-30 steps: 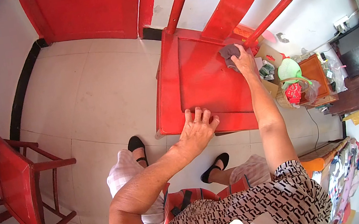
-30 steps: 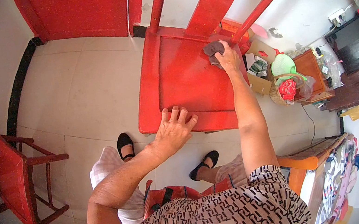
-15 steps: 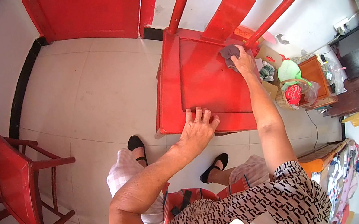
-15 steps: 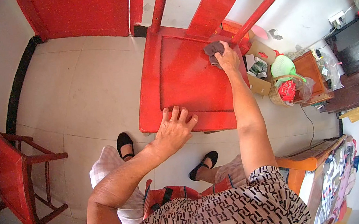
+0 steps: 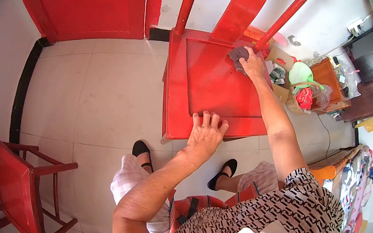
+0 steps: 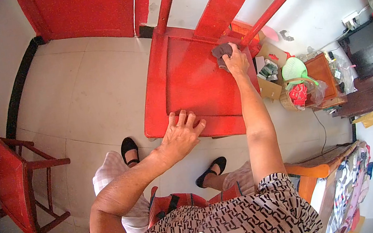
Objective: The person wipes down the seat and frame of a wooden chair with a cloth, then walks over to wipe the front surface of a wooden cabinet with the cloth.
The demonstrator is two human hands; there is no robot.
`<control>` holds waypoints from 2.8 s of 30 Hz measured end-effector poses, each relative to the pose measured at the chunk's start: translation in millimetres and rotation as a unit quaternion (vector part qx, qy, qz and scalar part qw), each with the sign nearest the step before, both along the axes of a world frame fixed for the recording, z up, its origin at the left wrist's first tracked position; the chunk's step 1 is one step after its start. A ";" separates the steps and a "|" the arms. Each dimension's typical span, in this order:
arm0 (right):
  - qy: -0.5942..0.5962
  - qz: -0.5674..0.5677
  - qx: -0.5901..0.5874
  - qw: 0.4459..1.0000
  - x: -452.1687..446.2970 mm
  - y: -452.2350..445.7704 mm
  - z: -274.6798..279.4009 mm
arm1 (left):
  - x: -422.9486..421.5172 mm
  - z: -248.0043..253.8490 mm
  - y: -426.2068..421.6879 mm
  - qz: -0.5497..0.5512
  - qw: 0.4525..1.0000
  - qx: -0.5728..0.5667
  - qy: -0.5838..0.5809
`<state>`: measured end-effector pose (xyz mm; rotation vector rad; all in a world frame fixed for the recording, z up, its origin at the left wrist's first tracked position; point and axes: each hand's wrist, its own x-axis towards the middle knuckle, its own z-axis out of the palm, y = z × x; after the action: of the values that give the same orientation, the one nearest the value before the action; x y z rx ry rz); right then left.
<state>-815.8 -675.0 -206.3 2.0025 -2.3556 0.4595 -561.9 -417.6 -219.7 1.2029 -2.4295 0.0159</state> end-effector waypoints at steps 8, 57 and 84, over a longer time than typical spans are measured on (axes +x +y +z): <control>-0.001 0.004 -0.016 1.000 0.7 0.0 -3.4 | -1.0 0.0 -0.3 0.001 1.000 0.013 -0.008; 0.041 0.021 -0.084 0.995 41.2 4.8 -15.2 | -1.5 3.0 -0.9 0.004 1.000 0.013 -0.018; 0.077 0.011 -0.094 0.992 50.1 3.6 -13.9 | -0.5 2.4 -1.0 0.006 1.000 0.002 -0.002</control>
<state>-765.6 -671.4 -220.2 1.9066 -2.1173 0.4888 -562.4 -418.5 -217.3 1.2199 -2.4281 0.0176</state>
